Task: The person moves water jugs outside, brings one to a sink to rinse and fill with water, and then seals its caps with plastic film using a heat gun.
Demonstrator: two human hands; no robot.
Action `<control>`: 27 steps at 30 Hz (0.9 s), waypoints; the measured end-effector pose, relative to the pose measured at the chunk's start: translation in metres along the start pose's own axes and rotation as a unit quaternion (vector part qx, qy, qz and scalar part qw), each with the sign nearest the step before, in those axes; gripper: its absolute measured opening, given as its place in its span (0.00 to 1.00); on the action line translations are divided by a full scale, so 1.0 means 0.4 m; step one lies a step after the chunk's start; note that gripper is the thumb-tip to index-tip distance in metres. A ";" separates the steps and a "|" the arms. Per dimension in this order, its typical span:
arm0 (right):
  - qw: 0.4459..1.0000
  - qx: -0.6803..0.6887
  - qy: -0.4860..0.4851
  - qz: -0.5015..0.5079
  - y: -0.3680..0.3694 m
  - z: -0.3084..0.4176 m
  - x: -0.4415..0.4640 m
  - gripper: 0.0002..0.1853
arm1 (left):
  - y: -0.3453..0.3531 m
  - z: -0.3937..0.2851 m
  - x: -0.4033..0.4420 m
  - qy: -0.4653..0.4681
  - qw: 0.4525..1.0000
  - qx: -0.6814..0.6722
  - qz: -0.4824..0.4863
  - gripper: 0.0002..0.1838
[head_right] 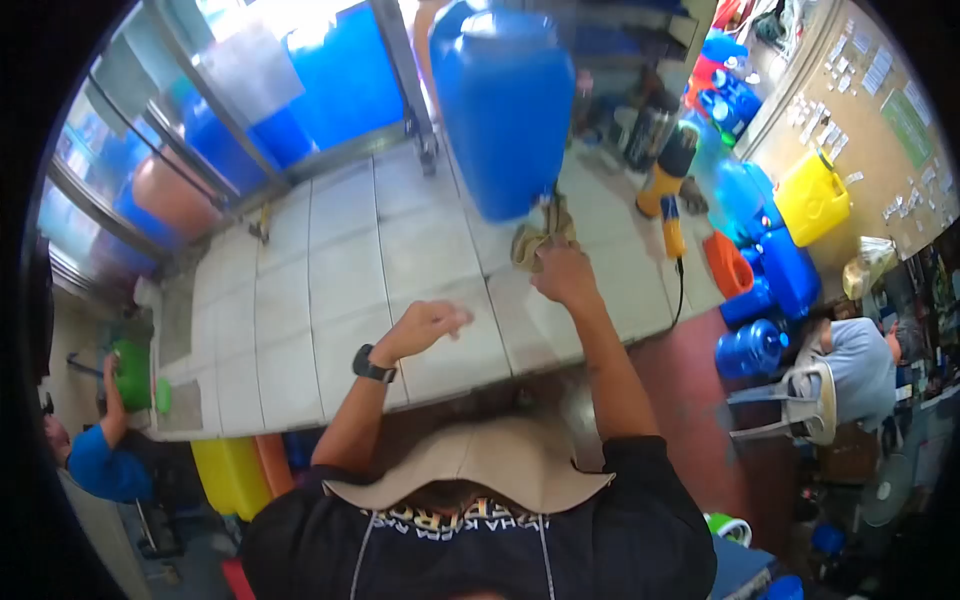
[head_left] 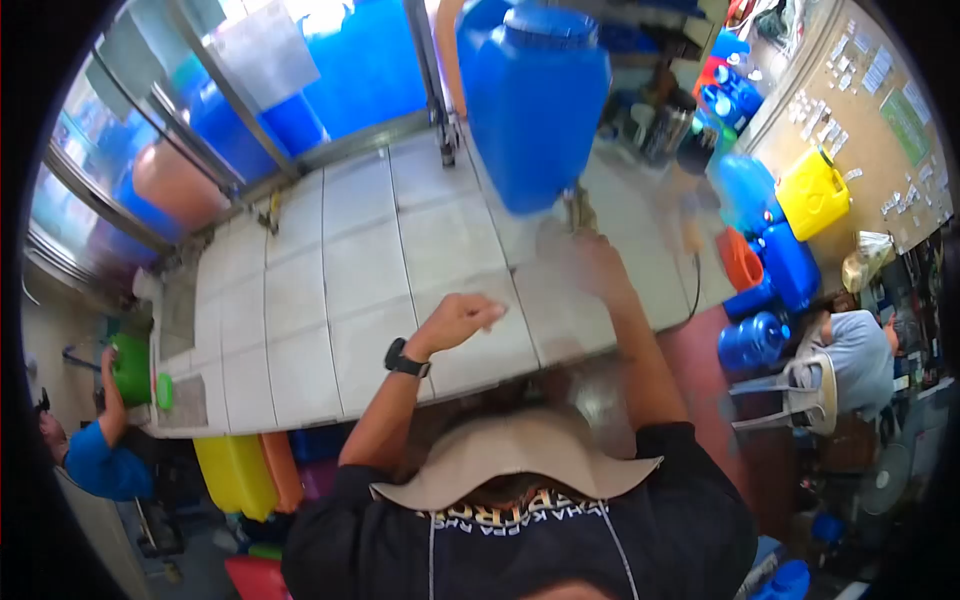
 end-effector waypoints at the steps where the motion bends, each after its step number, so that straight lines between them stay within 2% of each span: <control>1: 0.997 0.074 -0.020 -0.028 -0.044 -0.019 -0.037 0.26 | 0.044 0.019 -0.061 -0.039 0.994 0.052 0.088 0.16; 2: 0.987 0.143 -0.045 -0.052 -0.084 -0.050 -0.064 0.26 | 0.091 0.031 -0.124 -0.073 0.978 0.094 0.171 0.18; 3: 0.999 0.034 -0.012 0.006 -0.071 -0.189 -0.313 0.26 | 0.364 0.139 -0.347 -0.181 0.946 -0.169 0.207 0.19; 4: 1.000 -0.001 -0.003 -0.007 -0.081 -0.262 -0.353 0.25 | 0.423 0.193 -0.411 -0.257 0.926 -0.183 0.207 0.20; 5: 1.000 0.012 -0.003 0.020 -0.063 -0.288 -0.378 0.24 | 0.460 0.289 -0.482 -0.277 0.916 -0.218 0.192 0.24; 6: 0.998 0.065 -0.004 0.025 -0.010 -0.237 -0.360 0.22 | 0.384 0.366 -0.559 -0.311 0.914 -0.195 0.172 0.28; 8: 0.993 0.093 -0.039 0.056 0.038 -0.153 -0.423 0.19 | 0.408 0.547 -0.779 -0.441 0.864 -0.211 0.120 0.33; 9: 0.994 0.003 -0.095 0.045 0.080 -0.139 -0.444 0.18 | 0.446 0.644 -0.893 -0.481 0.838 -0.244 0.083 0.33; 10: 0.984 -0.080 -0.159 0.027 0.115 -0.135 -0.456 0.17 | 0.509 0.746 -1.036 -0.552 0.782 -0.287 0.043 0.30; 11: 0.979 -0.116 -0.165 0.032 0.144 -0.168 -0.454 0.17 | 0.637 0.838 -1.161 -0.569 0.759 -0.314 0.031 0.30; 12: 0.973 -0.153 -0.169 0.038 0.165 -0.194 -0.461 0.17 | 0.787 0.886 -1.286 -0.597 0.701 -0.391 -0.009 0.29; 13: 0.974 -0.122 -0.192 0.013 0.141 -0.162 -0.475 0.18 | 0.934 0.931 -1.408 -0.620 0.634 -0.459 -0.054 0.29; 15: 0.975 -0.077 -0.208 -0.001 0.107 -0.122 -0.487 0.19 | 1.133 0.833 -1.521 -0.635 0.526 -0.556 -0.106 0.29; 17: 0.972 -0.069 -0.225 0.025 0.117 -0.105 -0.486 0.19 | 1.250 0.669 -1.536 -0.606 0.457 -0.639 -0.129 0.30; 19: 0.972 -0.069 -0.226 0.022 0.104 -0.089 -0.486 0.19 | 1.296 0.496 -1.496 -0.558 0.402 -0.710 -0.151 0.30; 20: 0.968 -0.064 -0.241 0.035 0.111 -0.080 -0.482 0.19 | 1.297 0.439 -1.476 -0.535 0.384 -0.734 -0.165 0.30; 22: 0.975 -0.092 -0.196 0.054 0.124 -0.117 -0.468 0.20 | 1.287 0.363 -1.447 -0.495 0.359 -0.767 -0.193 0.30; 23: 0.971 -0.088 -0.212 0.066 0.130 -0.117 -0.470 0.20 | 1.279 0.338 -1.437 -0.477 0.348 -0.780 -0.207 0.30; 25: 0.974 -0.117 -0.178 0.072 0.133 -0.147 -0.456 0.22 | 1.263 0.317 -1.418 -0.445 0.336 -0.797 -0.234 0.30; 27: 0.969 -0.118 -0.200 0.081 0.148 -0.135 -0.450 0.23 | 1.244 0.315 -1.408 -0.412 0.327 -0.809 -0.261 0.30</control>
Point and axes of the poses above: each hand's wrist, its own x-axis towards the middle knuckle, its own y-axis out of the palm, z = x × y, the point moved 9 cm from there along x, towards the middle knuckle, and after that the axes turned 2 degrees about -z, right-handed, at the moved point
